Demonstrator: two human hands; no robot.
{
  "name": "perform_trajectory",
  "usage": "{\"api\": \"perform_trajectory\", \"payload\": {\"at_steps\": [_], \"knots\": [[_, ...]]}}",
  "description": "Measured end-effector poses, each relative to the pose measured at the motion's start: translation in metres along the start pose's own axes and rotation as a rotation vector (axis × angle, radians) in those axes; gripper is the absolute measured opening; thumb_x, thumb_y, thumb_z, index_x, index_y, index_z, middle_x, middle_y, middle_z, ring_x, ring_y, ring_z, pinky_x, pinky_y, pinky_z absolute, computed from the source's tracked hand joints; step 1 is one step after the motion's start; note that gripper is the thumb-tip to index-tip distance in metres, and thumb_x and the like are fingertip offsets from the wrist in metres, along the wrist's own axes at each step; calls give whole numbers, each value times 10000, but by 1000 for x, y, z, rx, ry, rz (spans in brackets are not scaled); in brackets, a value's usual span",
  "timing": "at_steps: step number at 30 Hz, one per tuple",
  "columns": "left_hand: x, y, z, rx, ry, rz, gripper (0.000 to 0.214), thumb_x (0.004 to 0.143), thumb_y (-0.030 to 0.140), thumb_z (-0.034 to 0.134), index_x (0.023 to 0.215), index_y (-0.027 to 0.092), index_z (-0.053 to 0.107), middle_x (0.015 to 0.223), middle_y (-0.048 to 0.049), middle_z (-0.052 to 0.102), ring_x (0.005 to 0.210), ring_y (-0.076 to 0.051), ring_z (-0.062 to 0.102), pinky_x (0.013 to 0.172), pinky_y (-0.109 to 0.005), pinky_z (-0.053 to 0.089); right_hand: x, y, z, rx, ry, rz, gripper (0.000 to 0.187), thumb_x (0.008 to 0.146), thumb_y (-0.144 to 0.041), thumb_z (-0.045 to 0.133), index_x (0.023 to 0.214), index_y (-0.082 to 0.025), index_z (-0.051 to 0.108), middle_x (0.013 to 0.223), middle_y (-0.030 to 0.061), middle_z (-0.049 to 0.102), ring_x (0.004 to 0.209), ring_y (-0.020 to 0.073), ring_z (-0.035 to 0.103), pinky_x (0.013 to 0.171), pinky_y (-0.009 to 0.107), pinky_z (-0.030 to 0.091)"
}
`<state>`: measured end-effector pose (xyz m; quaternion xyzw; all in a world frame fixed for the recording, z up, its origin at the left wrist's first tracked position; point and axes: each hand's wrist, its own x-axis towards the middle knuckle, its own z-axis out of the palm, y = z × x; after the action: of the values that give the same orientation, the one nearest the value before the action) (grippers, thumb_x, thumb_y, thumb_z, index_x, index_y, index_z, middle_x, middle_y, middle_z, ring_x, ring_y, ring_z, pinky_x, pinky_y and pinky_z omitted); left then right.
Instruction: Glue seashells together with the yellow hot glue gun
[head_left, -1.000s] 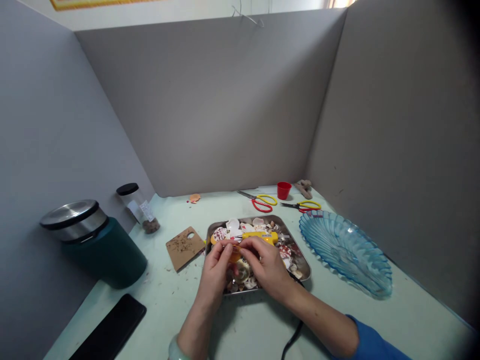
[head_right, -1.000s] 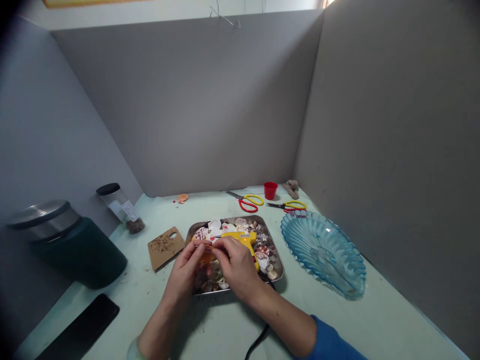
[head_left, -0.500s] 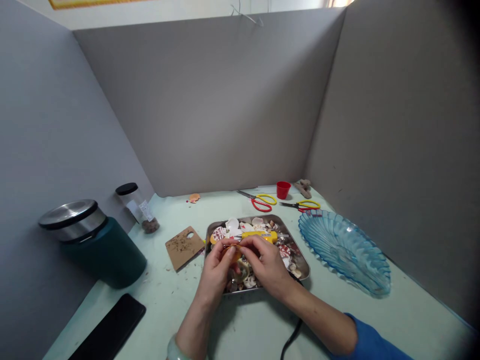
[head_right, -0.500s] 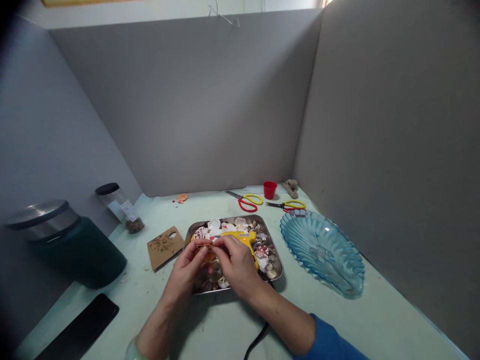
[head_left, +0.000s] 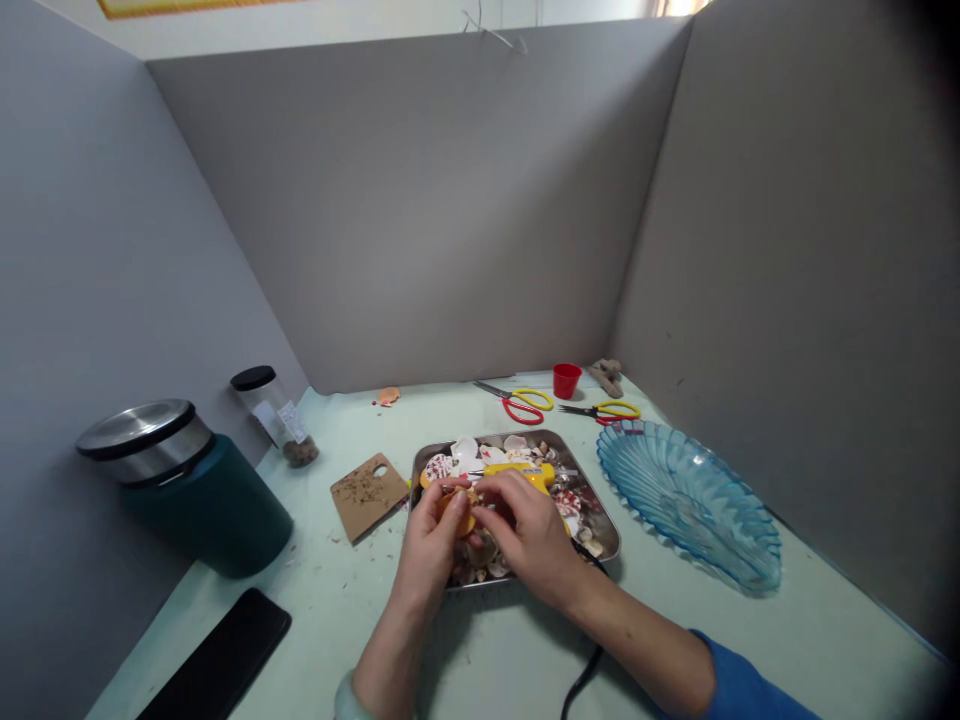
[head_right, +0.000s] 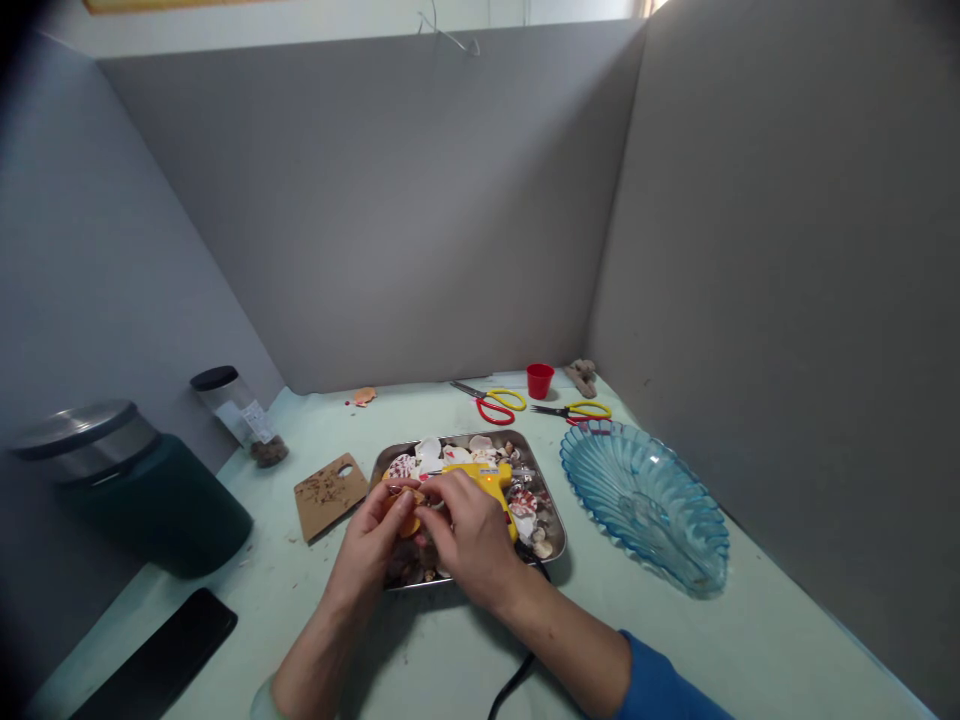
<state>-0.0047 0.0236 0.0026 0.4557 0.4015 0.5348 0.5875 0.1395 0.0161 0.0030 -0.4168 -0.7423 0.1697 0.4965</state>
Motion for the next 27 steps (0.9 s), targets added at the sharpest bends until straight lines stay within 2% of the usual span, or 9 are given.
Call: {"api": "perform_trajectory", "payload": {"at_steps": [3, 13, 19, 27], "knots": [[1, -2, 0, -27, -15, -9, 387, 747, 462, 736, 932, 148, 605, 819, -37, 650, 652, -138, 590, 506, -229, 518, 1, 0, 1, -30, -24, -10, 98, 904, -138, 566, 956, -203, 618, 913, 54, 638, 849, 203, 587, 751, 320, 449], [3, -6, -3, -39, -24, -30, 387, 766, 486, 710, 949, 163, 604, 782, -22, 657, 580, -120, 589, 516, -227, 487, -1, 6, 4, -35, 13, 97, 77, 890, -151, 586, 840, -210, 584, 779, 11, 624, 739, 179, 585, 675, 286, 428], [1, -1, 1, 40, 48, -53, 462, 638, 461, 812, 931, 161, 616, 815, -38, 670, 684, -154, 622, 577, -240, 509, -1, 3, 2, -61, 106, 60, 109, 888, -132, 540, 812, -210, 549, 784, 19, 605, 728, 176, 567, 671, 286, 422], [1, -2, 2, -30, 30, -76, 426, 660, 408, 804, 932, 160, 590, 826, -33, 667, 634, -133, 608, 541, -231, 501, -2, 3, 2, -87, 86, 68, 110, 887, -133, 536, 814, -216, 542, 780, 22, 588, 714, 180, 551, 653, 289, 418]]}}
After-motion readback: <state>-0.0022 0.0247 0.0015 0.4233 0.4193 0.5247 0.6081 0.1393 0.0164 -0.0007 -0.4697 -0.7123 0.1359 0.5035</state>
